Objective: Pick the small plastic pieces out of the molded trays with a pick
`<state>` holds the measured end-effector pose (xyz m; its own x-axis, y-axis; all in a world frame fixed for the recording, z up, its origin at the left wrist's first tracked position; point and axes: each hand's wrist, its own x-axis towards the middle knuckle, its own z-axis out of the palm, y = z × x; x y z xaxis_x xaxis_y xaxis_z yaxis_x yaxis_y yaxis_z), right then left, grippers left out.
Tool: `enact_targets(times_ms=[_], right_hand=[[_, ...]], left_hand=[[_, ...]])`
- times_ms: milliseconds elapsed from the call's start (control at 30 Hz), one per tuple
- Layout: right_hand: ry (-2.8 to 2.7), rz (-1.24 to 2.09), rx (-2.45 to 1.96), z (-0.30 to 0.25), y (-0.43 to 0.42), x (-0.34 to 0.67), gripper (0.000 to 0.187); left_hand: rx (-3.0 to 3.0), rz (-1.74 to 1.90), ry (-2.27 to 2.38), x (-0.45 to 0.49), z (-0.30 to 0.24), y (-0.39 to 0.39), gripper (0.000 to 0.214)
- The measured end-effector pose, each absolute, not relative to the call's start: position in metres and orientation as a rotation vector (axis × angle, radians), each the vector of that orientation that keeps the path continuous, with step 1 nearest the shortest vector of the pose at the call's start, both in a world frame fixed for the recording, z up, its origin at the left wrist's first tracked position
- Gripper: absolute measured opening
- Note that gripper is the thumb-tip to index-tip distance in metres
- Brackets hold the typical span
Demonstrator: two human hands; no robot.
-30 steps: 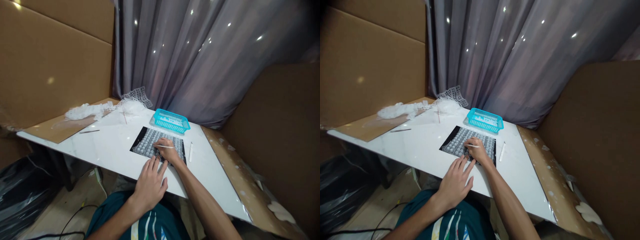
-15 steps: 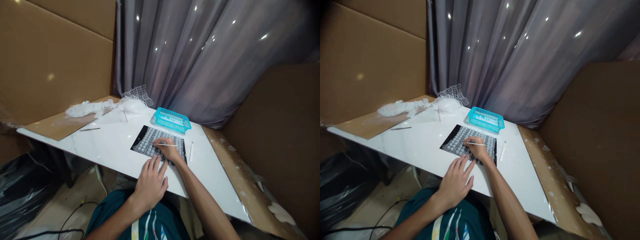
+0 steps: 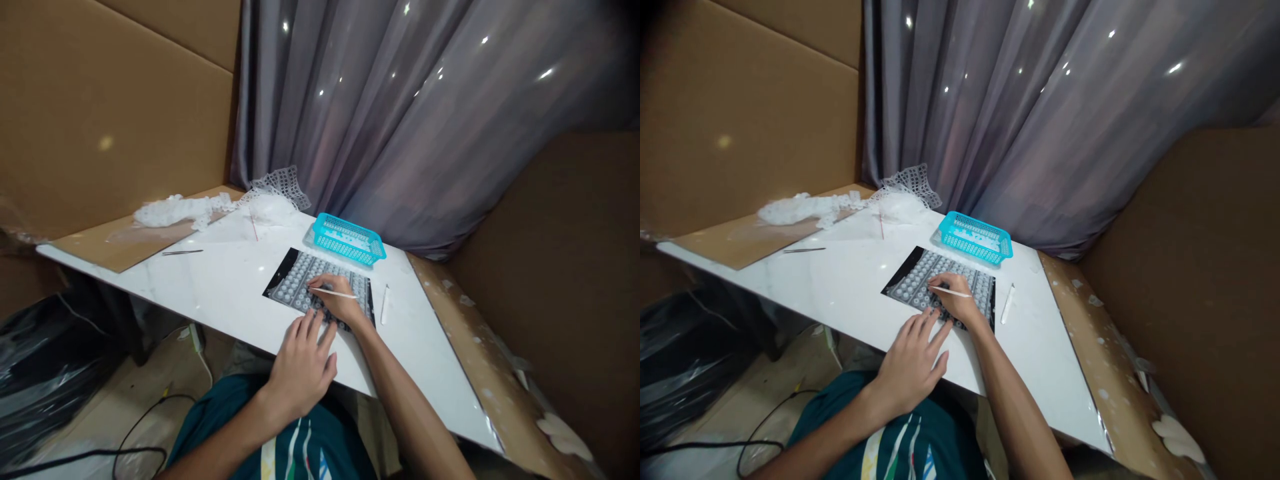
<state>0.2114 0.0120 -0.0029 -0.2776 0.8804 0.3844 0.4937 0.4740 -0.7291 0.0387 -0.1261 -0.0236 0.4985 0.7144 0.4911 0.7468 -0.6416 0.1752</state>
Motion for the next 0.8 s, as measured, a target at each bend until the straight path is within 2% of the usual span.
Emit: enact_targets(times_ms=[400,600,800], right_hand=[[-1.947,0.631,-1.129,0.0005,0.0148,0.2074,0.012],[-1.861,0.779,-1.091,-0.0009,0.014,0.2095,0.019],[-1.865,0.798,-1.072,-0.001,0.0143,0.2106,0.015]], left_hand=[[-2.689,-0.813,-1.327,0.0405,-0.0239,-0.125,0.057],[-2.676,-0.822,-1.32,0.0402,-0.0249,-0.1253,0.058],[-2.682,-0.816,-1.323,0.0398,-0.0234,-0.1255,0.058]])
